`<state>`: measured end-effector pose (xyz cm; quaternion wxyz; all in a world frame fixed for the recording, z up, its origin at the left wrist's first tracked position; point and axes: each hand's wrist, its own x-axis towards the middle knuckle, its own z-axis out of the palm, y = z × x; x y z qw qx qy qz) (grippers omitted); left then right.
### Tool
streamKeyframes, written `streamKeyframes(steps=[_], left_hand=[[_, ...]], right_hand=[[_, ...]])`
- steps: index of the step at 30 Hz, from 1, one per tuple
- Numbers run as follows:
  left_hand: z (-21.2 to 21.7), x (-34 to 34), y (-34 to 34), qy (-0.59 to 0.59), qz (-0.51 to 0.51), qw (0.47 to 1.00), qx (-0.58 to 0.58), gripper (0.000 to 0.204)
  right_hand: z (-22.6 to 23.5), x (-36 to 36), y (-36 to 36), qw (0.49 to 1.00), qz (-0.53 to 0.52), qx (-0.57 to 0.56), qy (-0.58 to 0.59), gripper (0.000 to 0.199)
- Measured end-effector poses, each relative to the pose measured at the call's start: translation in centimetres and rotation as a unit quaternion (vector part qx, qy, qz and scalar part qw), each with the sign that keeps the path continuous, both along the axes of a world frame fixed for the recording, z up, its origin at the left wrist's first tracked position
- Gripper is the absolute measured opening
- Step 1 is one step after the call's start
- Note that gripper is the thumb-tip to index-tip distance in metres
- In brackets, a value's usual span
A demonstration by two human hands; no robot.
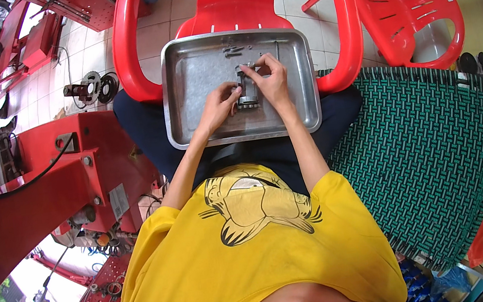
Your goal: The person assembles mechanical engine parts by inserting metal pins and rods into a cylindrical metal component held over a tray.
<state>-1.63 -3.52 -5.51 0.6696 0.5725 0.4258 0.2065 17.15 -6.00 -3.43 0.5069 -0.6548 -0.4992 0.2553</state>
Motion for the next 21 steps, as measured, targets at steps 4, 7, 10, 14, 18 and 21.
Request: streamKeyframes(steps=[4,7,10,14,18,21], left_hand=[[-0.5,-0.2,-0.1,-0.044,0.012,0.998,-0.037,0.037],[-0.7,-0.3,0.2,-0.032,0.0,0.999,-0.033,0.038],[-0.4,-0.1,0.1,-0.021,-0.001,0.999,-0.036,0.038],[-0.5,-0.3,0.1,-0.025,-0.004,0.999,-0.02,0.039],[0.1,0.1,-0.1,-0.03,-0.002,0.999,-0.029,0.04],[0.0,-0.1,0.0,-0.026,0.005,0.999,-0.039,0.039]], right_hand=[[0.2,-0.4,-0.1,0.997,0.021,0.067,-0.028,0.022],[0.1,-0.2,-0.2,0.999,0.021,0.029,-0.001,0.022],[0.2,-0.3,-0.3,1.0,0.005,0.03,0.008,0.023],[1.1,-0.7,-0.5,0.999,0.032,0.037,0.003,0.022],[-0.5,0.2,-0.3,0.998,0.02,0.036,-0.041,0.02],[-0.5,0.2,-0.3,0.999,0.027,0.021,-0.024,0.018]])
